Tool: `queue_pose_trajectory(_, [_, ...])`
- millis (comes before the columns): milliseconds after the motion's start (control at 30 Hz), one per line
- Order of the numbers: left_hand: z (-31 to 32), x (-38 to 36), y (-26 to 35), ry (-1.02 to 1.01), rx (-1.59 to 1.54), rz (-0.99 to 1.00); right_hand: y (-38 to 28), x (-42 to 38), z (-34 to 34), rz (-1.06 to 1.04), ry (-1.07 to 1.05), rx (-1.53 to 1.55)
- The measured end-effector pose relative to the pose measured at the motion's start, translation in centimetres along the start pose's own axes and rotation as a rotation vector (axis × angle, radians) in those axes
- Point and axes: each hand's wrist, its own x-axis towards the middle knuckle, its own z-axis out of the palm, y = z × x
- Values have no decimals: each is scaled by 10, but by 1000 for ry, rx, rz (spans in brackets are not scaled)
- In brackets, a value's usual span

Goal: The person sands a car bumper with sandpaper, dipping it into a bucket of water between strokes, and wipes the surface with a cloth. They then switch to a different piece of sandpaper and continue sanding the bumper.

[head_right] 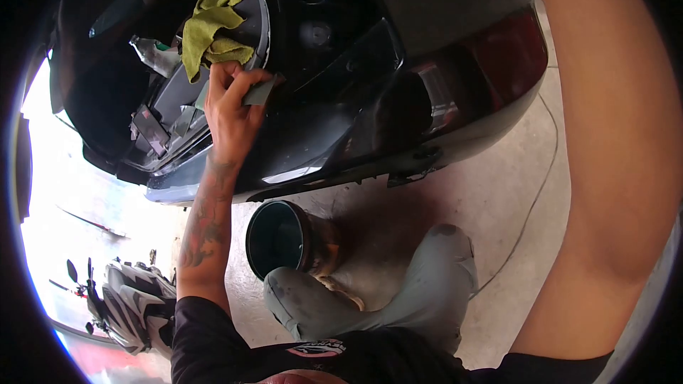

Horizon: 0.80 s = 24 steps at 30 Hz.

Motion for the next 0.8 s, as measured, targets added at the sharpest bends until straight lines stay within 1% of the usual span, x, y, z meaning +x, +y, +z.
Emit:
queue_pose_trajectory(67, [3,6,7,21,-4,-10,0,-3,-1,3,-7,-3])
queue_pose_trajectory(167, [10,34,27,12,-2,76,-2,-2,-3,-10,-14,-2])
queue_pose_trajectory(267, [0,21,19,-38,73,90,2,-3,-5,-23,-24,-8])
queue_pose_trajectory(367, [0,3,11,-33,65,61,5,-12,-6,-14,-38,-12])
queue_pose_trajectory(500, [15,32,32,39,21,102,7,-11,-10,-28,-47,-22])
queue_pose_trajectory(600, [11,22,31,-2,50,69,12,-12,-11,-47,-57,-25])
queue_pose_trajectory(700, [11,14,27,16,25,77,16,-19,-15,-37,-66,-32])
queue_pose_trajectory(800, [16,34,24,113,-24,67,19,-21,-18,-40,-68,-45])
